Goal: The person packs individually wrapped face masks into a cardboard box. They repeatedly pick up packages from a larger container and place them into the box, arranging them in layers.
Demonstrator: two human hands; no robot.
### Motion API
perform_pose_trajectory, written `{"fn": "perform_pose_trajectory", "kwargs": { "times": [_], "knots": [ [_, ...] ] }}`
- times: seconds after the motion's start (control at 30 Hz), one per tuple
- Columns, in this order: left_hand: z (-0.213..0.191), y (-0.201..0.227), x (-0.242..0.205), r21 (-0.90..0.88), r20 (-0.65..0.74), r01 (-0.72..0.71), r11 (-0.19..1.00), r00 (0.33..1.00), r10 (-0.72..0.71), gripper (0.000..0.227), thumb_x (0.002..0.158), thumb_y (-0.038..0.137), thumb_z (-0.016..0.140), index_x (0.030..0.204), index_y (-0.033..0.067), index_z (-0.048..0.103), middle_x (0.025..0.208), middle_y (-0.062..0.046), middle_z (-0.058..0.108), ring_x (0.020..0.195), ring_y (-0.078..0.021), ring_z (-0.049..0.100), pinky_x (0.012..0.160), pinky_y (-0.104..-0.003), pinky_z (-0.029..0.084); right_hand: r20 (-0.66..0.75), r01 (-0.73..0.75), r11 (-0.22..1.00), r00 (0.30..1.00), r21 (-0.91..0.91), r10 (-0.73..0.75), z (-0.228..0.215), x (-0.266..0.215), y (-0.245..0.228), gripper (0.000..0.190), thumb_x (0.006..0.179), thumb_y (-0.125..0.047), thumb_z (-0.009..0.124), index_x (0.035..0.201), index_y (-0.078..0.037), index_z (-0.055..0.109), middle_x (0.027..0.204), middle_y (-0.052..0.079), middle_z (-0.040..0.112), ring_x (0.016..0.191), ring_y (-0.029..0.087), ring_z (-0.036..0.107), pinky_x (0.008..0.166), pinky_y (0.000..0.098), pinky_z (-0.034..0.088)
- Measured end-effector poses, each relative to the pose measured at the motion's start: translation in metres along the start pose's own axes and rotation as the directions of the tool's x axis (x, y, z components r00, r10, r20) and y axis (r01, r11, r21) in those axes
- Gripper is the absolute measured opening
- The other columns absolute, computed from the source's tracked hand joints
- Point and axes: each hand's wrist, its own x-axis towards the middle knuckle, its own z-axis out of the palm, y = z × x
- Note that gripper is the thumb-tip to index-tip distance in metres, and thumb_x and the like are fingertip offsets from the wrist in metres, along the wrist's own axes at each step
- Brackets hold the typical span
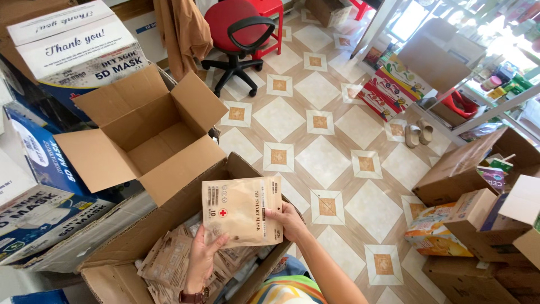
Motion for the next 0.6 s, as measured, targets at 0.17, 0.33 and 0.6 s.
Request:
{"fn": "perform_pose_trajectory", "kwargs": {
  "times": [0.17,0.33,0.6],
  "knots": [
    [-0.005,-0.004,-0.006,-0.022,-0.036,-0.022,1.000,0.999,0.021,0.047,0.080,-0.003,0.080,0.126,0.0014,0.067,0.113,-0.011,0.076,0.100,-0.0185,0.071,0.088,-0.037,0.057,0.084,-0.013,0.990,0.996,-0.137,0.025,0.002,0.006,-0.009,0.022,0.083,-0.007,0.080,0.103,0.001,0.076,0.096,0.013,0.080,0.080,0.019,0.076,0.074,0.0352,0.063],
    [0.006,0.004,-0.003,0.043,-0.077,-0.106,0.993,0.991,0.109,0.041,0.082,0.000,0.079,0.122,0.0040,0.071,0.116,-0.009,0.076,0.102,-0.0141,0.069,0.092,-0.033,0.056,0.081,0.058,0.920,0.996,-0.389,-0.029,-0.005,0.033,-0.019,0.019,0.085,-0.007,0.080,0.102,0.000,0.079,0.094,0.012,0.080,0.077,0.017,0.075,0.071,0.0340,0.062],
    [0.026,0.020,-0.004,0.136,-0.099,-0.072,0.988,0.991,0.085,0.039,0.094,0.016,0.071,0.128,-0.0009,0.065,0.121,-0.009,0.074,0.108,-0.0147,0.068,0.097,-0.030,0.053,0.216,0.163,0.925,0.972,-0.344,-0.091,-0.025,0.071,-0.037,0.020,0.089,-0.010,0.077,0.108,-0.001,0.078,0.096,0.006,0.079,0.083,0.011,0.072,0.074,0.0307,0.060]
  ]
}}
